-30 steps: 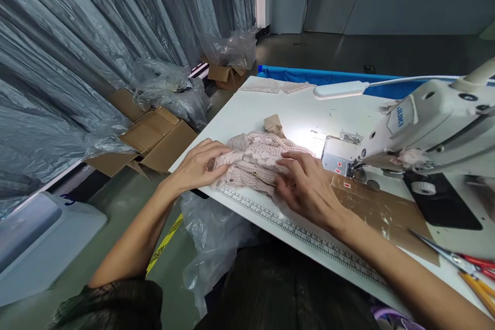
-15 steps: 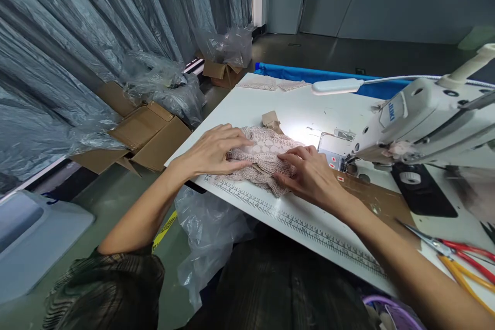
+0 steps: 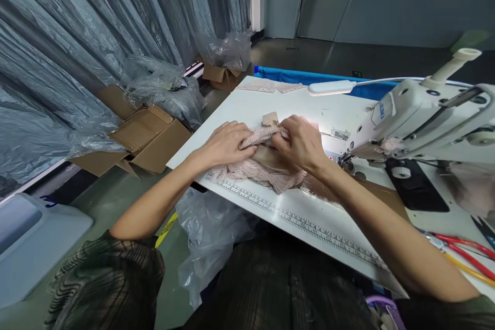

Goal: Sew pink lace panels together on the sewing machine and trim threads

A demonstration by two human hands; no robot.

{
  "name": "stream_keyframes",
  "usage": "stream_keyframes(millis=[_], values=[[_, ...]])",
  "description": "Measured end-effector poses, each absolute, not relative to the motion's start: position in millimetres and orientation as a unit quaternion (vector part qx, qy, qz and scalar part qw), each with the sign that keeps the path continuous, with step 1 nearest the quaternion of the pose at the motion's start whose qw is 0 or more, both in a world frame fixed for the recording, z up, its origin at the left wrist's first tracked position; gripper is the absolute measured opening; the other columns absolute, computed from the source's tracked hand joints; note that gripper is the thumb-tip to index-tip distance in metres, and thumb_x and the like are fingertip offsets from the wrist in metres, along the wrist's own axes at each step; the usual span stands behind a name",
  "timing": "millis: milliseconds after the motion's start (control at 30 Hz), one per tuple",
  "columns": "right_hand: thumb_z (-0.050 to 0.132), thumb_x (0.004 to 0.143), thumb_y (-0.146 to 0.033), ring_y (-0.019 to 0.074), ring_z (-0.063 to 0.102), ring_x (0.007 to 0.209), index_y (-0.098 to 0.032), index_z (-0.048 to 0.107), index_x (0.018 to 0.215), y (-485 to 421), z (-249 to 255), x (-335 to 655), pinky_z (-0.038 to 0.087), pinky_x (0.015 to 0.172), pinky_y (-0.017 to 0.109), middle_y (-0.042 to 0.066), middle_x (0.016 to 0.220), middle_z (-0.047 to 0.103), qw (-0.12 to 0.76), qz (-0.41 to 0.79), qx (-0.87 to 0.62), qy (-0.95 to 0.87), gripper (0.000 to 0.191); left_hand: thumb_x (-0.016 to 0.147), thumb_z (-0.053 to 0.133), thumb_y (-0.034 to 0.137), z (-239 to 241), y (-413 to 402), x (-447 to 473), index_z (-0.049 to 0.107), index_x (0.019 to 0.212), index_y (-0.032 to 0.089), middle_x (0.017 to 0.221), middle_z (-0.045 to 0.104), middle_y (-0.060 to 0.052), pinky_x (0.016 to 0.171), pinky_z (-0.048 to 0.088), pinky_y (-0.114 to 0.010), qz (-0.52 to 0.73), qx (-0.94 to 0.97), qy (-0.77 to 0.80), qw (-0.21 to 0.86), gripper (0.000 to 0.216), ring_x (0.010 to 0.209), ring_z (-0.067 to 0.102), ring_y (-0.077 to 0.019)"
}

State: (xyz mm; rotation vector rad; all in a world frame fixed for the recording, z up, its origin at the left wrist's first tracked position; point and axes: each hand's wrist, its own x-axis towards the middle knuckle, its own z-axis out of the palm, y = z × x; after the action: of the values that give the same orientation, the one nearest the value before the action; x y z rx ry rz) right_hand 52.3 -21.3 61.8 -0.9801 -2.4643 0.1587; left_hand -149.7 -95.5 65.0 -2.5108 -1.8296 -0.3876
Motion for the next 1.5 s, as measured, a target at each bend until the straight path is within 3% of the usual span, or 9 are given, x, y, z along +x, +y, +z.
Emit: stream_keyframes(millis=[233, 400, 533, 700, 900, 1067, 1200, 1333, 1500], values=[[0.041, 0.09, -0.022, 0.024, 0.059, 0.102, -0.016, 0.056, 0.115, -35.7, 92.3, 53.7, 0.045, 0.085, 0.036, 0.013, 0.113, 0.064, 0.436, 0.111, -0.268, -0.852, 0.03, 0.085, 0.057, 0.027, 116.5, -86.1, -182.2, 0.071, 0.098, 0.018, 0.094, 0.072, -0.002, 0.087, 0.043, -0.035, -0.363, -0.683, -0.617, 0.143, 0.022, 0.087, 0.06, -0.0171], [0.053, 0.091, -0.028, 0.0161, 0.055, 0.063, -0.023, 0.06, 0.095, -86.3, 93.1, 121.3, 0.044, 0.058, 0.028, 0.002, 0.077, 0.061, 0.531, 0.16, -0.302, -0.775, 0.01, 0.085, 0.063, 0.038, 136.5, -139.4, -138.6, 0.072, 0.094, 0.022, 0.083, 0.072, 0.001, 0.088, 0.045, -0.041, -0.367, -0.742, -0.543, 0.137, 0.02, 0.076, 0.061, -0.0161], [0.062, 0.088, -0.04, 0.0137, 0.052, 0.057, -0.023, 0.065, 0.08, -102.0, 72.6, 182.6, 0.044, 0.053, 0.024, -0.002, 0.066, 0.059, 0.399, 0.395, -0.378, -0.736, 0.019, 0.09, 0.062, 0.041, 100.5, -167.1, -93.4, 0.072, 0.088, 0.02, 0.071, 0.069, -0.002, 0.059, 0.046, -0.03, -0.315, -0.814, -0.467, -0.143, 0.023, 0.06, 0.059, -0.014], [0.07, 0.078, -0.057, 0.0206, 0.064, 0.069, -0.021, 0.068, 0.086, -88.9, 30.4, 223.5, 0.052, 0.059, 0.028, 0.003, 0.078, 0.07, 0.234, 0.546, -0.471, -0.653, 0.037, 0.099, 0.051, 0.044, 47.1, -156.2, -64.9, 0.069, 0.086, 0.016, 0.066, 0.064, -0.001, 0.056, 0.042, -0.025, -0.24, -0.833, -0.48, -0.137, 0.035, 0.059, 0.057, -0.0122], [0.059, 0.083, -0.059, 0.0262, 0.068, 0.072, -0.018, 0.065, 0.114, -71.8, 5.0, 240.5, 0.054, 0.065, 0.037, 0.009, 0.088, 0.073, 0.24, 0.306, -0.544, -0.743, 0.052, 0.093, 0.055, 0.047, 57.6, -119.3, -99.6, 0.063, 0.118, 0.013, 0.103, 0.067, -0.011, 0.077, 0.047, -0.036, -0.189, -0.843, -0.492, 0.108, 0.043, 0.09, 0.059, -0.0228], [0.049, 0.093, -0.047, 0.0339, 0.064, 0.102, -0.019, 0.063, 0.118, -77.0, 11.6, 228.2, 0.05, 0.086, 0.05, 0.014, 0.109, 0.069, 0.294, 0.062, -0.46, -0.836, 0.04, 0.087, 0.06, 0.032, 69.5, -97.4, -135.5, 0.067, 0.117, 0.021, 0.118, 0.063, -0.008, 0.082, 0.045, -0.037, -0.067, -0.861, -0.501, 0.064, 0.032, 0.096, 0.055, -0.0239], [0.047, 0.096, -0.033, 0.0276, 0.063, 0.103, -0.02, 0.064, 0.114, -76.6, 28.1, 188.0, 0.051, 0.088, 0.043, 0.013, 0.108, 0.068, 0.357, 0.086, -0.356, -0.859, 0.028, 0.093, 0.047, 0.018, 80.1, -79.6, -152.4, 0.072, 0.098, 0.024, 0.107, 0.071, -0.002, 0.08, 0.044, -0.037, -0.152, -0.848, -0.496, 0.108, 0.025, 0.089, 0.058, -0.0198], [0.039, 0.098, -0.03, 0.0278, 0.061, 0.105, -0.016, 0.06, 0.124, -46.8, 39.5, 134.9, 0.049, 0.09, 0.045, 0.015, 0.112, 0.067, 0.384, 0.121, -0.324, -0.856, 0.036, 0.096, 0.052, 0.024, 110.8, -73.0, -177.3, 0.07, 0.093, 0.024, 0.093, 0.074, 0.001, 0.084, 0.044, -0.041, -0.355, -0.744, -0.512, 0.241, 0.018, 0.085, 0.062, -0.0168], [0.041, 0.098, -0.031, 0.0289, 0.064, 0.095, -0.015, 0.068, 0.105, 8.8, 39.7, 68.4, 0.049, 0.083, 0.042, 0.015, 0.096, 0.07, 0.25, 0.206, -0.397, -0.858, 0.033, 0.093, 0.061, 0.03, 129.1, -93.1, -204.4, 0.07, 0.088, 0.024, 0.085, 0.072, 0.001, 0.074, 0.045, -0.037, -0.467, -0.627, -0.53, 0.327, 0.012, 0.078, 0.058, -0.0168]])
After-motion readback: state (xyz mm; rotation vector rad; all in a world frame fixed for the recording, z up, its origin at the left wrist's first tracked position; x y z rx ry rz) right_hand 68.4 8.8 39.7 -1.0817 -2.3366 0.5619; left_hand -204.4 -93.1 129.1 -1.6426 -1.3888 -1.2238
